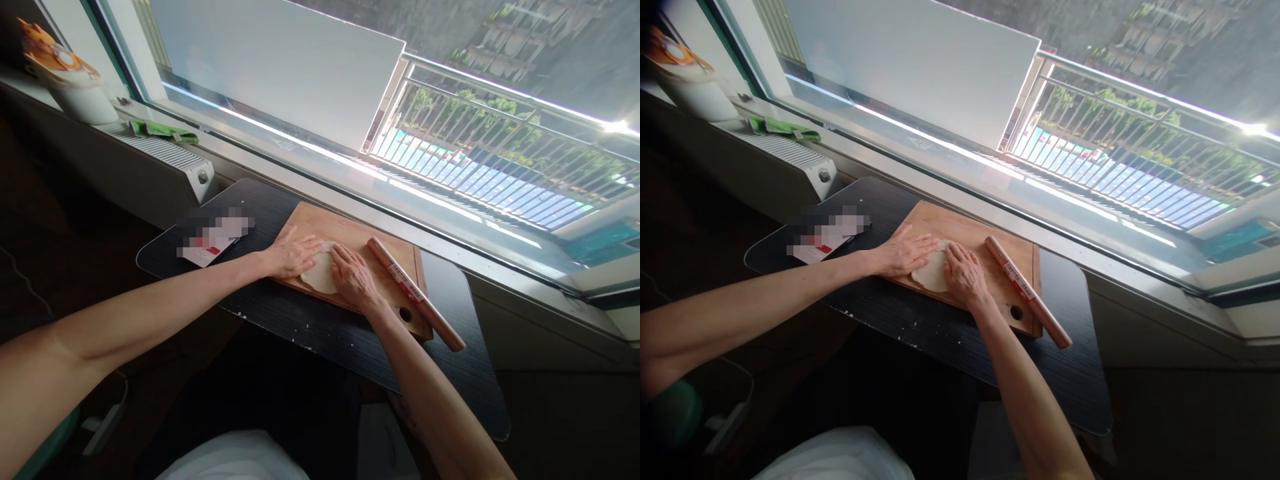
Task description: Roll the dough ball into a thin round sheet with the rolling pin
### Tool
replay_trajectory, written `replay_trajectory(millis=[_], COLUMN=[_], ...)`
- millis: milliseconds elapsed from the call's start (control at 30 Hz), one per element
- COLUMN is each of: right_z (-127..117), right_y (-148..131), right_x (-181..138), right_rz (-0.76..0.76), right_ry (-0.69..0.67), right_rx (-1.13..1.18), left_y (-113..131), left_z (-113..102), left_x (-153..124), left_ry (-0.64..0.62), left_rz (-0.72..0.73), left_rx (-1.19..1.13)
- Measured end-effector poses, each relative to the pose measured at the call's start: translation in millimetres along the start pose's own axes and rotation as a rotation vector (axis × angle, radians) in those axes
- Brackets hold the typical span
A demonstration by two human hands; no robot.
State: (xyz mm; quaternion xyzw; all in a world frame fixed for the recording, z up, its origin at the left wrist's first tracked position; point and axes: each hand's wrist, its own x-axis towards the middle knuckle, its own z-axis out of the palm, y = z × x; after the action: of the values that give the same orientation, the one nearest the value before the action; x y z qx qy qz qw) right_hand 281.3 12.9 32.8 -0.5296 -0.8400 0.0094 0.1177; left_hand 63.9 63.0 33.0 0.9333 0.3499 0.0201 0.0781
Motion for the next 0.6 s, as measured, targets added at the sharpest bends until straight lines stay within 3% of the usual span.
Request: replay_trajectory(millis=[167, 333, 467, 600], right_z=[-6.5, -35.3, -62.0, -58.0], right_y=[6.6, 26.2, 56.2, 74.6], right_x=[-1.8, -2.0, -24.2, -51.4], right_rz=[0.019, 0.233, 0.469, 0.494], right_ry=[-0.005, 0.147, 0.167, 0.072], right_rx=[0.016, -0.042, -0.127, -0.106], left_y=[-5.6, 9.9, 25.9, 32.4], left_z=[-12.5, -39.5, -47.4, -31.1], left_x=[2.4, 45.8, 65.1, 50.1], left_ry=[0.115, 0.150, 0.118, 0.094], left_rz=[-0.104, -0.313, -0.231, -0.078], left_rx=[-0.016, -0.038, -0.029, 0.072])
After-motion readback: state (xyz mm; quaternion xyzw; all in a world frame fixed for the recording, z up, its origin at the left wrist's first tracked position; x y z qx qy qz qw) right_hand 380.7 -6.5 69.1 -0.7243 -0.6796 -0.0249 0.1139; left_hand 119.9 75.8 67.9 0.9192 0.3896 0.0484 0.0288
